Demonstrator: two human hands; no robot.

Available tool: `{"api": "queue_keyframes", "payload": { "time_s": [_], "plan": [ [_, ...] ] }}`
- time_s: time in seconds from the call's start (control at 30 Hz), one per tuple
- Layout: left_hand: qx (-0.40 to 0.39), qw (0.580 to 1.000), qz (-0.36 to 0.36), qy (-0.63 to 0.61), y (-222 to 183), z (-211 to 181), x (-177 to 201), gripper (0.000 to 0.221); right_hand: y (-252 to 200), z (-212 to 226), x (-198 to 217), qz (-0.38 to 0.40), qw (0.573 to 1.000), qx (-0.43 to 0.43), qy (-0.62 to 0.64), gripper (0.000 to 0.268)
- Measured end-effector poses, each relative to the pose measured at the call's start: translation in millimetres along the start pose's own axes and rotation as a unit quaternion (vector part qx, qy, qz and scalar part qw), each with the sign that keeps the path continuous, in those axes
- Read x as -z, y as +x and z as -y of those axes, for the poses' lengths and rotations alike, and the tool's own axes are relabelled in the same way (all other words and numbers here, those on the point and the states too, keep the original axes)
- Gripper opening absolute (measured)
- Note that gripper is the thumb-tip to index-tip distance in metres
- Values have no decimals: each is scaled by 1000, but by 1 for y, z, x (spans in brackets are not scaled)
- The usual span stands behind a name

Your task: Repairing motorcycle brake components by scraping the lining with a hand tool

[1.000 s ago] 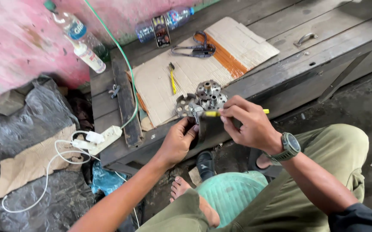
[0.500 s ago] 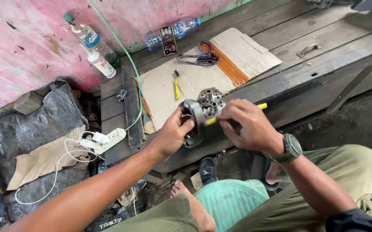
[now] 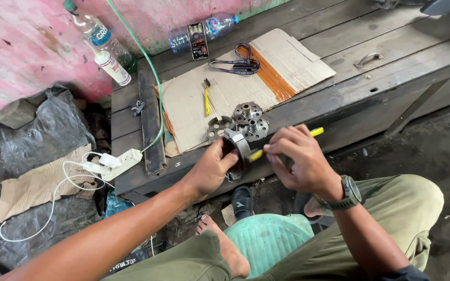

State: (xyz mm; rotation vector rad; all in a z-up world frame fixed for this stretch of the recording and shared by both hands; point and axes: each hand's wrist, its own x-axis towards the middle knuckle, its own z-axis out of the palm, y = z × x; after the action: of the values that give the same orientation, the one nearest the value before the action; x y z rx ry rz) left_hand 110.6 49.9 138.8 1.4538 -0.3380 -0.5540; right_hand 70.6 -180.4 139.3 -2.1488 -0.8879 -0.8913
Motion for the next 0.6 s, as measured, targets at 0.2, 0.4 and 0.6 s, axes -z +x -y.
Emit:
{"api": "queue_keyframes", "payload": {
  "time_s": [0.2,0.4,0.6],
  "plan": [
    [45,999,7,-16,-1,8,-3,38,-2,7,6,3,1000,-17,-12,6],
    [80,996,5,-48,8,22,-2,34,2,10,12,11,1000,-21,-5,9],
    [74,990,5,-123,3,25,-12,37,3,22,11,-6,999,-46,25,7]
  ]
}}
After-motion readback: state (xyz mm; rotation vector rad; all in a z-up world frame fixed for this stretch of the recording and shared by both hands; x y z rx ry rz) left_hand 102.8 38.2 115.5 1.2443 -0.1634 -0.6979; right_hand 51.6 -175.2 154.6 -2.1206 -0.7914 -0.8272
